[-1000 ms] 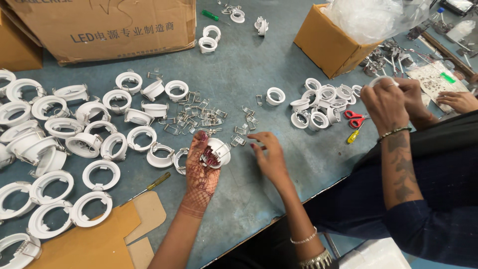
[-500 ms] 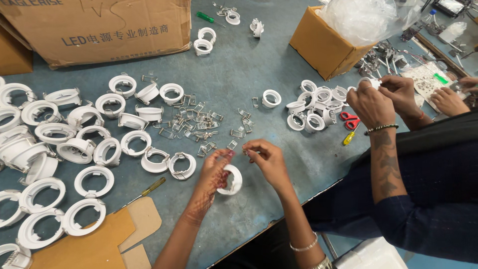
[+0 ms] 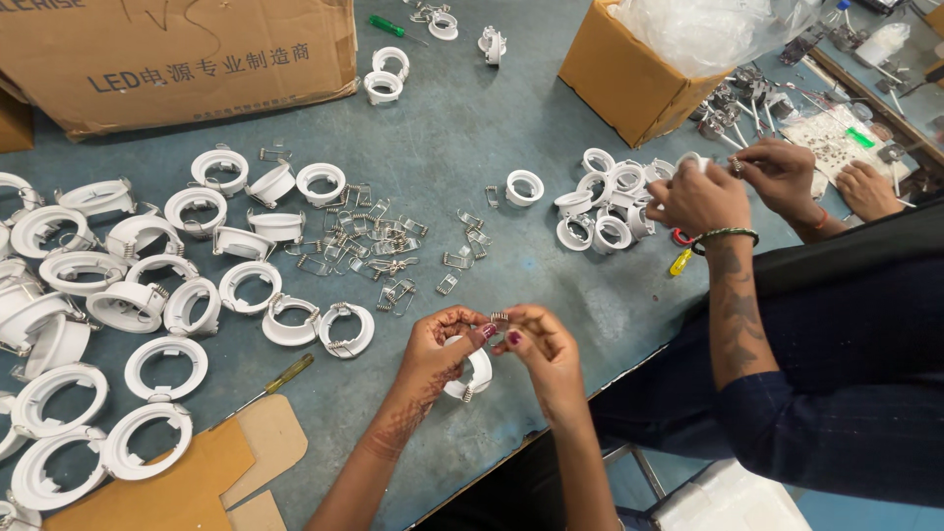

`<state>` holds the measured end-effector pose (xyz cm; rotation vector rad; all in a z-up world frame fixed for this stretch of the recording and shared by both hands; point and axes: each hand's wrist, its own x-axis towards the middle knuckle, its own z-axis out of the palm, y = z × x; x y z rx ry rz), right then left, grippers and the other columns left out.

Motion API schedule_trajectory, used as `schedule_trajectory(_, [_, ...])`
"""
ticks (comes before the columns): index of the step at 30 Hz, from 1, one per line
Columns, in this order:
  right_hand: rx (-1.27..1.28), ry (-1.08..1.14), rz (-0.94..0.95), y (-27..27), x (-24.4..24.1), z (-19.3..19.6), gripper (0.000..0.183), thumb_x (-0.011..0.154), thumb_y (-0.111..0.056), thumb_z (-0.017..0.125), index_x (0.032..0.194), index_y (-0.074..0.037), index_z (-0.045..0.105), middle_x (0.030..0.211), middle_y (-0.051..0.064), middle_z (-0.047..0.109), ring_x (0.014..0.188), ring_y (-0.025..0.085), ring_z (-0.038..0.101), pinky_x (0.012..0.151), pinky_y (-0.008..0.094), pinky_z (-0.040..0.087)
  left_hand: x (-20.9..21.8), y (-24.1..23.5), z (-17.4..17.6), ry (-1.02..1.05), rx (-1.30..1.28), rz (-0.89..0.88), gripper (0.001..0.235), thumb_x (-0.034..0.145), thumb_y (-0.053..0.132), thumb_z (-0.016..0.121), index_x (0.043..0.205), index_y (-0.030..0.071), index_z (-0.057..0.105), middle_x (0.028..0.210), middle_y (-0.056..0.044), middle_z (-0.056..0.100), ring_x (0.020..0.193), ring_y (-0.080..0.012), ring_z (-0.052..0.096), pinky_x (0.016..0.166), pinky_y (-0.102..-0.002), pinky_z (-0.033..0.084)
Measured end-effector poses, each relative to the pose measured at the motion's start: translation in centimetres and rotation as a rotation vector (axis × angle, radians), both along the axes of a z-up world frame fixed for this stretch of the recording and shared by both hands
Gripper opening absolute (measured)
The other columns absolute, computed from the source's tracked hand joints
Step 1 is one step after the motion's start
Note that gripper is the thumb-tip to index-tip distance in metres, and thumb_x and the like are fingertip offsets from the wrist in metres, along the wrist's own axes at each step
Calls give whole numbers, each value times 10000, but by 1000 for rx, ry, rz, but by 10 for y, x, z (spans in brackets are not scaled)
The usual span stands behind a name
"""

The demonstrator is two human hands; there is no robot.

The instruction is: The person assembles white circular LED light fixture housings by inserting small metal spring clips into slots on the plastic rings. The person handles the components by hand, repeatedly picking up housings and clips, inserting the clips, and placing the assembled units on the table.

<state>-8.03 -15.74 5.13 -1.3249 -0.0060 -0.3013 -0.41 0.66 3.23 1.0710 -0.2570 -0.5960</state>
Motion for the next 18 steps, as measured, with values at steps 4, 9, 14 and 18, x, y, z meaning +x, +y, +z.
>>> schedule_trajectory(4, [-129, 57, -42, 0, -1, -6, 197, 983, -83, 680, 1141, 34, 679, 1014, 85, 717, 830, 146, 651, 782, 298, 547, -1, -2, 4, -58, 40, -9, 182, 887, 177, 742, 1001, 40, 703, 687, 44, 640, 530, 13, 472, 435, -184, 311])
schedule_trajectory(9, [-278, 96, -57, -3, -5, -2, 178, 957, -94, 671, 1080, 21, 730, 1015, 58, 719, 828, 98, 648, 707, 264, 540, -8, 4, 20, -231, 246, 37, 192, 906, 222, 721, 974, 54, 660, 696, 9, 682, 619, -15, 550, 552, -212, 434])
schedule_trajectory(14, [-294, 109, -9, 0, -16, 2, 222, 973, -62, 671, 1179, 10, 633, 1001, 56, 700, 859, 84, 634, 727, 248, 529, -10, 6, 28, -381, 399, -6, 207, 924, 234, 676, 915, 28, 660, 656, -12, 652, 619, -45, 532, 577, -261, 440])
schedule_trajectory(18, [-204, 114, 91, -3, -23, 5, 264, 968, -30, 667, 1215, 12, 584, 1041, 58, 709, 873, 99, 649, 752, 260, 553, -11, 4, 28, -326, 359, -8, 215, 918, 226, 674, 869, 17, 661, 665, -8, 635, 637, -43, 523, 579, -262, 437])
